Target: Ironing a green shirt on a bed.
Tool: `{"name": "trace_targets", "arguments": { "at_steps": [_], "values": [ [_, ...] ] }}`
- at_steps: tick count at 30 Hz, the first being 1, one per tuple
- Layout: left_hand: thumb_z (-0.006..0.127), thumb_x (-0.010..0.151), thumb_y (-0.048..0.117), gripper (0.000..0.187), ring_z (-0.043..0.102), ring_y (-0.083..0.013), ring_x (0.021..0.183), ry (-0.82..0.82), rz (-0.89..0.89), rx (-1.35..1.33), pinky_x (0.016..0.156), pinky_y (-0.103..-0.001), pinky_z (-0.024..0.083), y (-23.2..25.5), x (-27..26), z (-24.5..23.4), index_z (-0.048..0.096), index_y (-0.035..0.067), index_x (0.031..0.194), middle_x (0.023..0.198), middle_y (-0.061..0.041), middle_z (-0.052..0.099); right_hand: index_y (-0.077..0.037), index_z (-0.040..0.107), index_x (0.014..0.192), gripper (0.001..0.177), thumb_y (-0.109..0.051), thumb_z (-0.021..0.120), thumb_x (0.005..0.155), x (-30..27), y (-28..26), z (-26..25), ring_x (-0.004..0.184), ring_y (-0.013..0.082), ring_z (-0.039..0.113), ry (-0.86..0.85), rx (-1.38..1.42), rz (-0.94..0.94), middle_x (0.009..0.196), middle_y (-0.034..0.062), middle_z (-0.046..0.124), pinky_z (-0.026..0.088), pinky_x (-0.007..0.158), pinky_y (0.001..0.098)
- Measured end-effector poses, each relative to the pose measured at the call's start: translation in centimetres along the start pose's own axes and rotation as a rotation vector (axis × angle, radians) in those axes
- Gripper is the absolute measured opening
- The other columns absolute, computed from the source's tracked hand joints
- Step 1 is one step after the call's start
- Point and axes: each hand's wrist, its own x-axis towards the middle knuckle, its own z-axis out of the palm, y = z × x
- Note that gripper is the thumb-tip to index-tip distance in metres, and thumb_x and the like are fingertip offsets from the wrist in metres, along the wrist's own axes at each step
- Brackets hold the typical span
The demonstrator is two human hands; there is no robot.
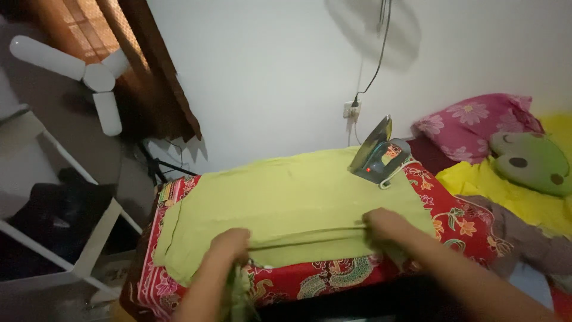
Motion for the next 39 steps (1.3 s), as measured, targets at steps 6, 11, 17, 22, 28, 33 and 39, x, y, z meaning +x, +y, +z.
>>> {"name": "trace_targets", "arguments": {
  "at_steps": [6, 11, 17, 22, 28, 33, 39],
  "values": [
    [0.076, 0.084, 0.023, 0.041, 0.069, -0.0313, 0.114, -0.123, -0.159, 0.046, 0.100, -0.042, 0.054, -12.8, 1.7, 4.4, 0.071, 0.009, 0.122, 0.123, -0.016, 0.070, -0.015, 0.074, 0.113, 0.039, -0.027, 0.075, 0.075, 2.8, 12.6, 1.8, 0.098, 0.0303, 0.074, -0.041, 0.052, 0.062, 0.102, 0.0136, 0.075, 0.058, 0.087, 0.0418],
    [0.069, 0.083, 0.007, 0.055, 0.069, -0.0227, 0.125, -0.176, -0.147, -0.312, 0.109, -0.035, 0.051, -19.0, -1.8, 5.5, 0.070, 0.017, 0.138, 0.128, -0.011, 0.077, -0.013, 0.079, 0.108, 0.030, -0.016, 0.066, 0.082, 1.2, 16.7, 1.4, 0.066, 0.0194, 0.063, -0.251, 0.659, 0.033, 0.073, 0.0067, 0.070, 0.053, 0.063, 0.0364],
    [0.059, 0.095, 0.032, 0.050, 0.074, -0.0292, 0.104, -0.187, -0.158, -0.401, 0.094, -0.041, 0.056, -20.6, 2.8, -1.9, 0.065, 0.021, 0.143, 0.117, -0.013, 0.082, -0.001, 0.059, 0.076, 0.032, -0.027, 0.060, 0.094, 8.5, 22.6, 2.7, 0.049, 0.0150, 0.043, -0.250, 1.056, 0.026, 0.058, 0.0017, 0.048, 0.038, 0.045, 0.0338],
    [0.097, 0.055, 0.051, 0.123, 0.064, -0.0454, 0.109, 0.861, -0.199, -0.465, 0.087, -0.053, 0.053, -20.3, 11.5, -3.9, 0.040, -0.001, 0.151, 0.127, -0.031, 0.061, -0.010, 0.068, 0.101, 0.019, -0.022, 0.061, 0.087, 10.5, 16.9, 1.1, 0.065, 0.0230, 0.065, 0.355, 1.246, 0.225, 0.078, 0.0085, 0.069, 0.055, 0.060, 0.0413],
    [0.092, 0.062, 0.059, 0.096, 0.067, -0.0419, 0.114, 0.388, -0.485, -0.375, 0.097, -0.049, 0.054, -21.0, 14.0, 3.8, 0.063, 0.002, 0.134, 0.130, -0.025, 0.067, -0.007, 0.077, 0.117, 0.048, -0.047, 0.068, 0.092, 7.6, 11.9, 2.6, 0.088, 0.0257, 0.076, 0.473, 0.581, 0.299, 0.101, 0.0151, 0.079, 0.059, 0.083, 0.0385],
    [0.085, 0.066, 0.047, 0.069, 0.078, -0.0344, 0.110, 0.101, -0.474, -0.308, 0.099, -0.042, 0.061, -23.2, 13.5, 7.7, 0.077, 0.006, 0.121, 0.122, -0.020, 0.078, -0.004, 0.070, 0.118, 0.064, -0.049, 0.086, 0.076, 7.8, 11.1, 3.9, 0.091, 0.0256, 0.074, 0.312, 0.524, 0.295, 0.099, 0.0145, 0.076, 0.058, 0.084, 0.0371],
    [0.060, 0.092, 0.040, 0.035, 0.069, -0.0336, 0.111, -0.171, -0.094, 0.361, 0.099, -0.044, 0.054, -26.5, 15.5, 7.1, 0.079, 0.014, 0.106, 0.119, -0.015, 0.072, -0.002, 0.074, 0.099, 0.037, -0.035, 0.078, 0.083, 8.7, 11.1, 4.3, 0.081, 0.0270, 0.073, 0.349, 0.609, 0.335, 0.087, 0.0152, 0.078, 0.057, 0.077, 0.0397]
  ]
}}
